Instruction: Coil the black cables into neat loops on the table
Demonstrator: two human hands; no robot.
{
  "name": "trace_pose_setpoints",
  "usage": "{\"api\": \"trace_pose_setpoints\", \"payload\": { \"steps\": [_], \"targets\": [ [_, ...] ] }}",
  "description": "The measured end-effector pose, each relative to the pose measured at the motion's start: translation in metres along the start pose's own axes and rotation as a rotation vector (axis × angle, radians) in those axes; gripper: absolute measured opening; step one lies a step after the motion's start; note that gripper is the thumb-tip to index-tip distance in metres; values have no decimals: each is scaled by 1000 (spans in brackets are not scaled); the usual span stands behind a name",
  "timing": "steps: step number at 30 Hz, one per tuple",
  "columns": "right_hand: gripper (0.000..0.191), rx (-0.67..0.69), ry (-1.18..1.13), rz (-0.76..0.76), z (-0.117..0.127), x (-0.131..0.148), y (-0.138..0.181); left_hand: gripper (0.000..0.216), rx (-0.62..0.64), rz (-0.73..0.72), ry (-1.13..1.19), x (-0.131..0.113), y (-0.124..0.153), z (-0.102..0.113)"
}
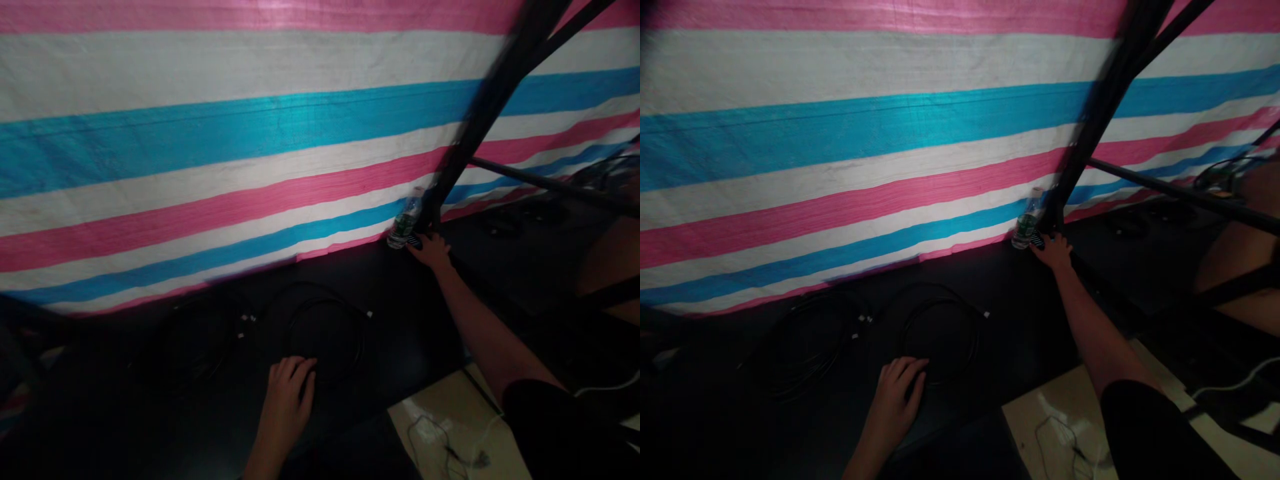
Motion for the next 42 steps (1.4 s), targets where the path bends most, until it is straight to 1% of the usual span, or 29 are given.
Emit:
{"api": "trace_pose_setpoints", "payload": {
  "steps": [15,25,33,42],
  "targets": [
    [72,98,60,-7,1,0,-11,27,5,2,-19,0,0,1],
    [68,118,44,-11,-1,0,-13,27,-14,4,-19,-1,1,2],
    [68,105,17,-5,0,-2,-12,27,-22,-15,-29,0,0,1],
    [67,109,4,-14,-1,-3,-11,27,-10,-11,-20,1,0,0]
  ]
}}
Point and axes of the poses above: each hand's wrist, its own y-axis away from the middle knuckle, its own z-axis out of the back of the hand, x = y × z, the point moved 3 cm from there along -y, towards the middle knuckle, and after that the axes turned 13 degrees about x, right-handed, at the moved point
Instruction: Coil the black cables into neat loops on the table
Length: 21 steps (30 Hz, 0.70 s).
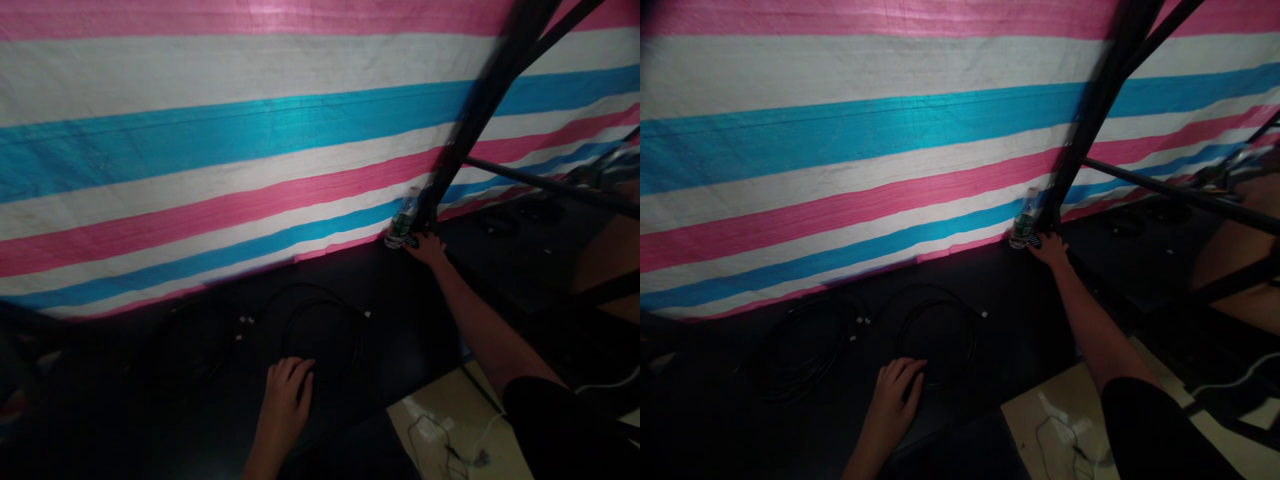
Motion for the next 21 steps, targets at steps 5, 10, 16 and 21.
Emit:
{"api": "trace_pose_setpoints", "payload": {
  "steps": [5,10,16,21],
  "targets": [
    [67,-11,-6,1,-1,-1,2,28,-6,-2,5,-1,-1,2],
    [66,-6,3,10,1,1,3,27,-13,6,-4,-2,-1,4],
    [68,50,-7,26,1,3,-4,27,1,18,7,-1,-1,2],
    [71,116,-39,25,-3,1,-12,28,7,12,6,-1,0,2]
  ]
}}
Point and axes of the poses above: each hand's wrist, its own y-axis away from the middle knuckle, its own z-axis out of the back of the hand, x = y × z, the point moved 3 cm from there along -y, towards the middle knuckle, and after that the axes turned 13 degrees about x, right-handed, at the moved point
